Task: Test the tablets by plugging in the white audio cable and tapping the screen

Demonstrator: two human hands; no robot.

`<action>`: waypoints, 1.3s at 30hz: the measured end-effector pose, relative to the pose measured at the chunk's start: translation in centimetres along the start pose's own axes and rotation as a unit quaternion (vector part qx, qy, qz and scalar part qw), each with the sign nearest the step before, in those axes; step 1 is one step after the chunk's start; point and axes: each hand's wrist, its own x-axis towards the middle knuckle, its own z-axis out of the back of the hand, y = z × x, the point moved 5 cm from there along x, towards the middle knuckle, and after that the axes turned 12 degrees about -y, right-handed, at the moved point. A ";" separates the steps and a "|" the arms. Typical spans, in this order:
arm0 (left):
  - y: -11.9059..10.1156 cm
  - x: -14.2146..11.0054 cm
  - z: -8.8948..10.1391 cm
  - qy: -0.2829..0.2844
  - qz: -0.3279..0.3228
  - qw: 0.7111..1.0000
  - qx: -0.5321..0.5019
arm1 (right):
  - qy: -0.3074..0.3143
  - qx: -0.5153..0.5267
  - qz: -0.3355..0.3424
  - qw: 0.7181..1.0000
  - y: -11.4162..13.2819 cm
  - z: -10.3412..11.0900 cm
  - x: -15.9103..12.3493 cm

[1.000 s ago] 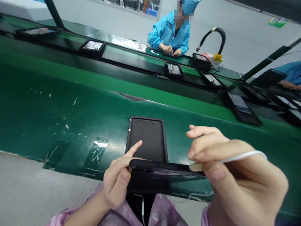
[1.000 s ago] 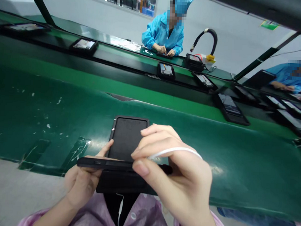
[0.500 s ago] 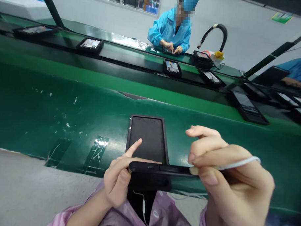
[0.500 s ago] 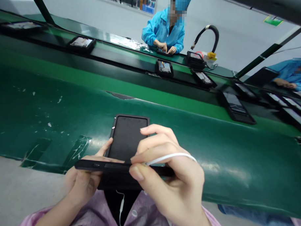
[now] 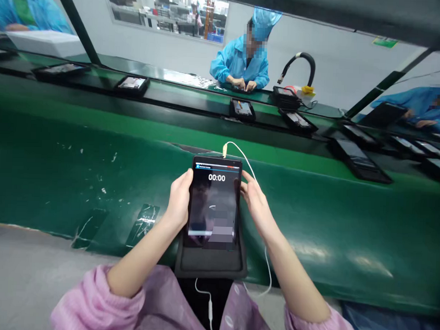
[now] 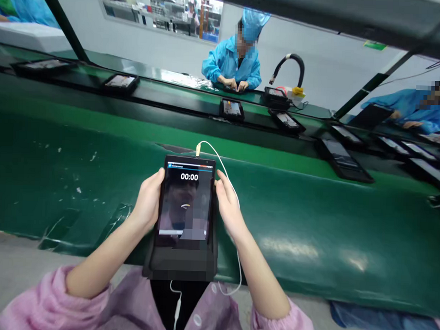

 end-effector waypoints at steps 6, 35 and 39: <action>1.4 3.4 -0.9 -0.022 -0.056 0.990 0.124 | 0.013 -0.023 -0.011 1.000 -2.3 -1.2 2.8; 3.1 -3.6 3.4 0.154 -0.115 0.876 0.443 | 0.323 -0.119 0.122 0.931 -0.9 3.5 -18.4; 2.9 -3.7 3.1 0.127 -0.134 0.871 0.455 | 0.160 -0.094 0.289 0.939 4.7 6.1 -16.3</action>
